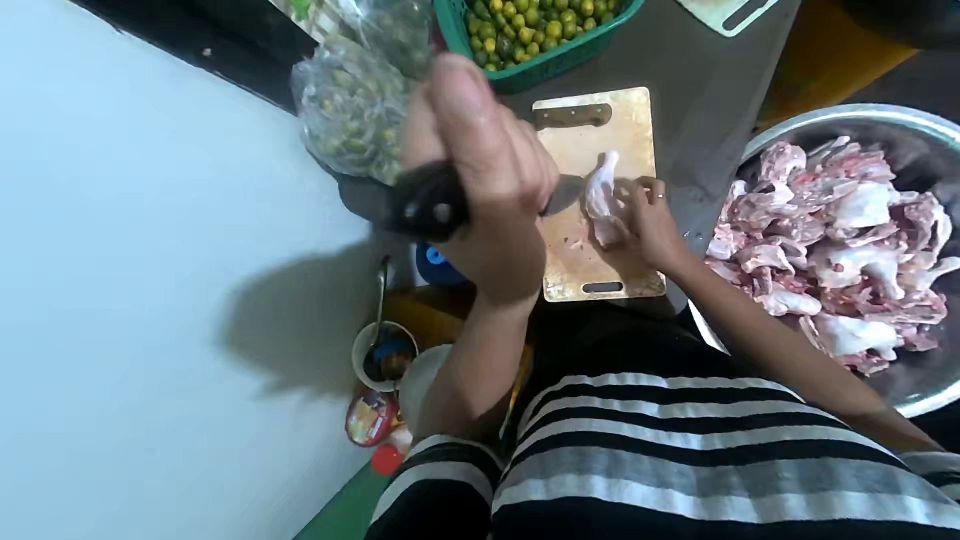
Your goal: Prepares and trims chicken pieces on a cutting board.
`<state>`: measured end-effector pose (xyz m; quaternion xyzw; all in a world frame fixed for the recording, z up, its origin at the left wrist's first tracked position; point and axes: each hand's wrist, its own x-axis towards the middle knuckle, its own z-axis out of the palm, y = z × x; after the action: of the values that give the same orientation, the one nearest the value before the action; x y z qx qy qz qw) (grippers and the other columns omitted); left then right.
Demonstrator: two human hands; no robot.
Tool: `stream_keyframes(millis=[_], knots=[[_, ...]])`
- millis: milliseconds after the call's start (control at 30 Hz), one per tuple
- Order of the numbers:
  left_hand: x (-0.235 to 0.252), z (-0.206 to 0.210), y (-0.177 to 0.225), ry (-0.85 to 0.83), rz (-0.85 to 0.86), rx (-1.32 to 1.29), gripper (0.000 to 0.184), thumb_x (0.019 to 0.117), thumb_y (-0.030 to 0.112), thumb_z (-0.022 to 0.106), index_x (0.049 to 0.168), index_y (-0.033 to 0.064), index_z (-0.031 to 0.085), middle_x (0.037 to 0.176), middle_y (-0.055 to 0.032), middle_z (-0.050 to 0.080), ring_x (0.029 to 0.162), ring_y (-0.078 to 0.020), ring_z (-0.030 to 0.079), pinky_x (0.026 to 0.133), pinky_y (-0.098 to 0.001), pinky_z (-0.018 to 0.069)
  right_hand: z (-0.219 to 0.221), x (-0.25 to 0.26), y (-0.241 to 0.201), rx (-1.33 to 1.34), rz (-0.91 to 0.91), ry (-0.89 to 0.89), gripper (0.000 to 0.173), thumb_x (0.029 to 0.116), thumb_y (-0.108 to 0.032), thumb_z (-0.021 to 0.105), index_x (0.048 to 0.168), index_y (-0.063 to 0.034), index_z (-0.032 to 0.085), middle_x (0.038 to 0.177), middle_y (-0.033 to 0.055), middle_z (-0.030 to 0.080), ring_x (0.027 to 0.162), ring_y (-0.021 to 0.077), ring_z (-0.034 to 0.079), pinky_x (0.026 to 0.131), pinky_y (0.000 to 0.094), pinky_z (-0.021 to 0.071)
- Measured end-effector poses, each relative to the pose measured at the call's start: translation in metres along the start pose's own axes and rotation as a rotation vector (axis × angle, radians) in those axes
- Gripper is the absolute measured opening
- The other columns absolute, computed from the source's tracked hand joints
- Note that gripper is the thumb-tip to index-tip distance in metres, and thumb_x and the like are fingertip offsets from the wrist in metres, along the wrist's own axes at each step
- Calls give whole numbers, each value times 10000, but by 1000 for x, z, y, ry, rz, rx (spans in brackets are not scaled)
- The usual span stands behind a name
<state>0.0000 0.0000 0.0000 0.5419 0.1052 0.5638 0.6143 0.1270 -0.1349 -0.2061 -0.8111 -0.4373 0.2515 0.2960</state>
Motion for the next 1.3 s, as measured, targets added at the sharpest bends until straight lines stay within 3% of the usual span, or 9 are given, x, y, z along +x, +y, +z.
stream_keyframes(millis=[100, 333, 600, 667, 800, 867, 1100, 1300], knots=[[-22, -6, -20, -103, -70, -70, 396, 1094, 242, 465, 700, 214, 433, 478, 113, 356, 408, -13, 394, 417, -189, 378, 9, -21, 14, -131, -108, 35, 314, 1033, -212, 602, 1295, -49, 658, 1325, 241, 603, 1230, 457, 573, 1011, 598, 486], [-86, -22, -92, -231, -209, 101, 342, 1080, 294, 523, 759, 183, 492, 566, 97, 407, 481, -23, 427, 492, -225, 421, 12, -16, 33, 68, -125, 118, 246, 1035, -162, 582, 1208, -73, 732, 1276, 185, 656, 1203, 402, 594, 1035, 569, 462], [-41, 0, -24, -245, -77, -81, 393, 1084, 330, 518, 717, 206, 457, 513, 106, 388, 454, -15, 425, 454, -201, 397, 9, -14, 33, 100, -70, 120, 234, 1017, -154, 614, 1206, -51, 705, 1277, 167, 665, 1216, 379, 598, 1053, 535, 472], [-46, 1, -35, -230, -68, -69, 394, 1084, 334, 517, 718, 202, 457, 510, 103, 380, 448, -16, 420, 452, -206, 400, 9, -13, 33, 122, -57, 134, 233, 1001, -146, 642, 1196, -29, 694, 1253, 171, 673, 1203, 378, 604, 1046, 520, 482], [-81, -13, -107, -137, -158, 20, 361, 1082, 326, 518, 745, 197, 493, 538, 99, 390, 461, -32, 413, 474, -231, 407, 11, -12, 35, 118, -53, 143, 223, 995, -148, 648, 1167, -13, 694, 1233, 179, 676, 1163, 374, 620, 1024, 513, 492], [-74, -10, -107, -137, -170, 16, 349, 1082, 295, 510, 748, 199, 481, 535, 105, 380, 458, -25, 402, 468, -218, 393, 9, -10, 34, 121, -47, 133, 218, 998, -143, 641, 1168, -18, 696, 1234, 175, 675, 1166, 371, 617, 1030, 515, 487], [-26, 10, -38, -228, -14, -39, 394, 1086, 329, 510, 713, 213, 460, 505, 117, 368, 438, -13, 406, 438, -206, 390, 8, -9, 32, 122, -9, 108, 218, 998, -123, 636, 1176, -9, 688, 1244, 185, 670, 1175, 376, 614, 1035, 518, 486], [-54, 2, -118, -221, -140, 105, 351, 1082, 253, 510, 742, 185, 459, 554, 97, 348, 457, -29, 357, 452, -222, 355, 6, -6, 30, 124, -7, 121, 195, 992, -119, 642, 1153, -24, 697, 1230, 174, 671, 1185, 370, 609, 1038, 509, 489]])
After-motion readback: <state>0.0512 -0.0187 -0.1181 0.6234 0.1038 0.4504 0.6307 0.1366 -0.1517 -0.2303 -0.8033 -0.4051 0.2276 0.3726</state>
